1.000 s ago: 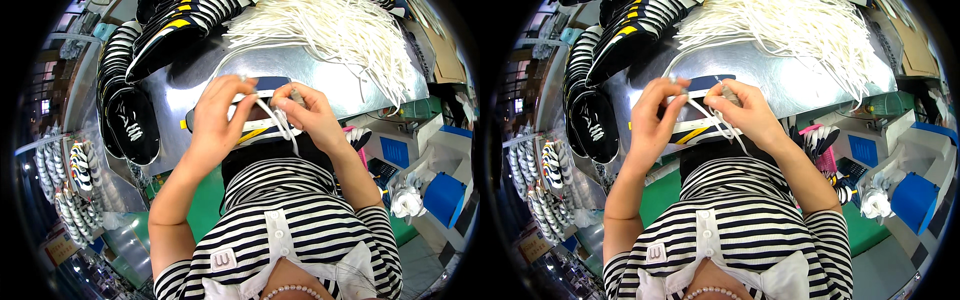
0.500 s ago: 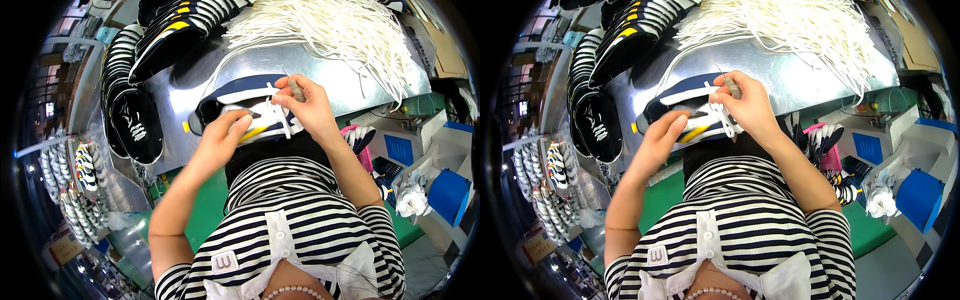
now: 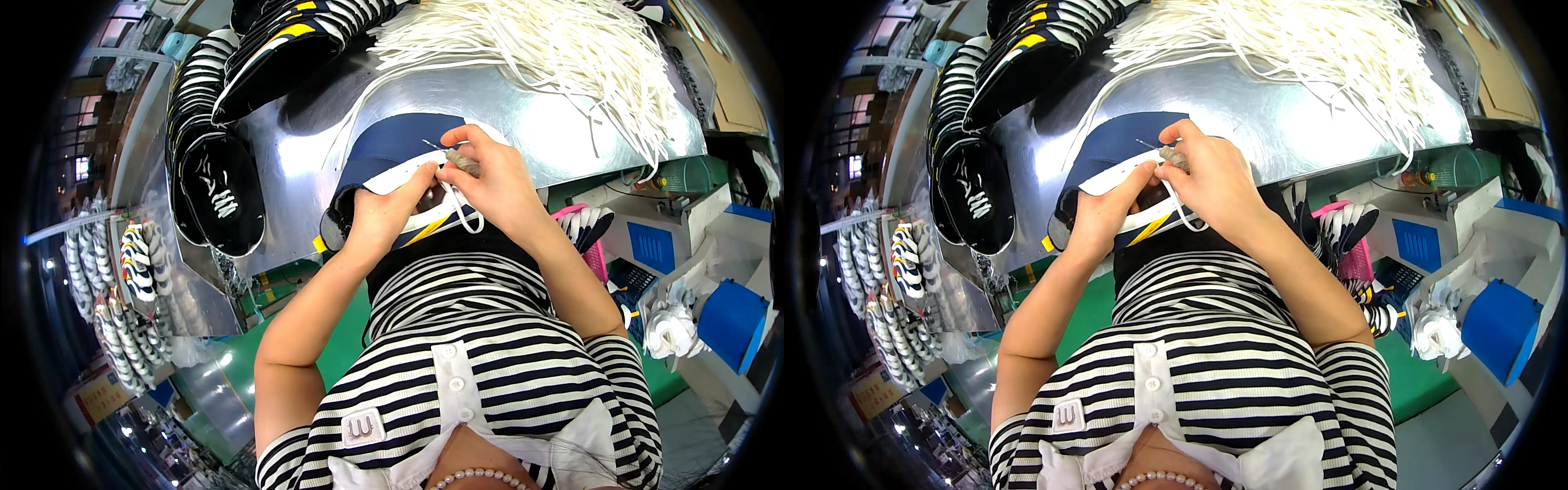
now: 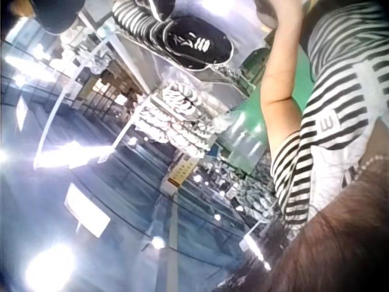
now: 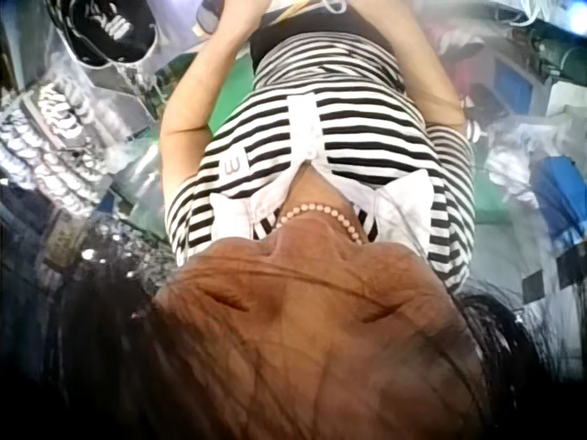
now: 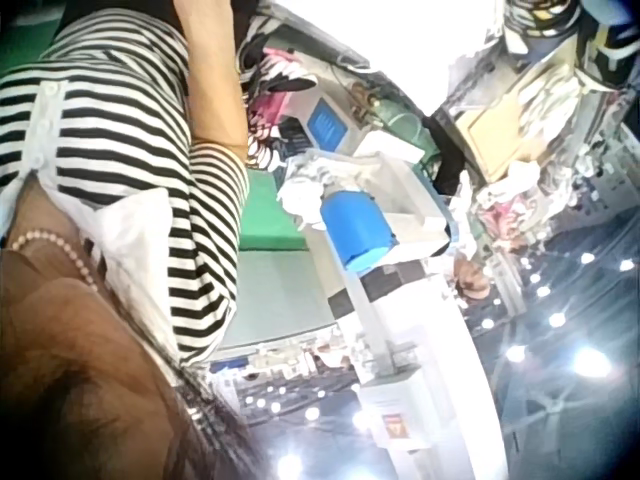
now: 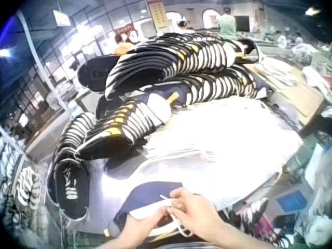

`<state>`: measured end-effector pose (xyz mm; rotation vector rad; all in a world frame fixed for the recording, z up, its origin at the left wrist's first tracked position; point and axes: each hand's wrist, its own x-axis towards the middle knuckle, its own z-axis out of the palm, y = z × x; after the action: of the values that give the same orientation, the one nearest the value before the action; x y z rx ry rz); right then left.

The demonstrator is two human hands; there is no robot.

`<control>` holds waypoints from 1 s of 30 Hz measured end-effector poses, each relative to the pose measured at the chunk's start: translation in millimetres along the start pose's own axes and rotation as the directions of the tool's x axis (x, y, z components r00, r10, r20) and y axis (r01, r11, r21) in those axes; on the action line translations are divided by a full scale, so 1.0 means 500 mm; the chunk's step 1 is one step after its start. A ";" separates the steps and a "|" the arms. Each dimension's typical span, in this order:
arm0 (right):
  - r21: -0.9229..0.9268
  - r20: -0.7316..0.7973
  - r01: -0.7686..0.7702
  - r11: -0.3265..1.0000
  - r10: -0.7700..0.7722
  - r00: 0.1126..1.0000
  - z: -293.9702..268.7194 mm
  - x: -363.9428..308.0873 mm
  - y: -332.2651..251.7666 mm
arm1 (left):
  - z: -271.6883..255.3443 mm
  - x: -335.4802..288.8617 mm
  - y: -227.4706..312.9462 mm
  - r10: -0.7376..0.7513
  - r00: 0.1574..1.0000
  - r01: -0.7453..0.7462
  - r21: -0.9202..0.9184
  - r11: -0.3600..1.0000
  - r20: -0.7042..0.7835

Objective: The person threads white shoelaces through the eyelets of a blue and white sneaker. They pull the laces tight and arrange them neatly across the shoe's tongue. The person repeats this process for multiple shoes on a metal workbench.

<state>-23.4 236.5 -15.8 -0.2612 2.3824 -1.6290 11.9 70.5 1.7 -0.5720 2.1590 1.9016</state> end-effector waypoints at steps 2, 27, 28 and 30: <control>0.082 0.035 0.096 0.992 -0.100 0.994 -0.016 -0.017 -0.013 | 0.000 -0.002 -0.007 0.027 1.000 -0.027 0.026 0.999 -0.014; -0.373 0.320 0.187 0.909 -0.063 0.945 -0.066 0.054 -0.067 | -0.049 0.021 0.023 -0.077 0.963 0.085 -0.019 0.996 0.260; -0.306 0.234 0.136 0.942 -0.064 0.970 -0.083 0.055 -0.062 | -0.058 0.034 0.022 -0.072 0.961 0.077 -0.009 0.997 0.267; -0.004 0.026 0.152 0.988 -0.152 0.988 -0.069 0.070 -0.033 | -0.073 0.041 0.038 -0.147 0.961 0.157 -0.025 0.987 0.236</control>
<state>-67.0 251.5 8.0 -0.4731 2.4009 -1.6722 -10.8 33.3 16.2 -0.4786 1.8767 1.8361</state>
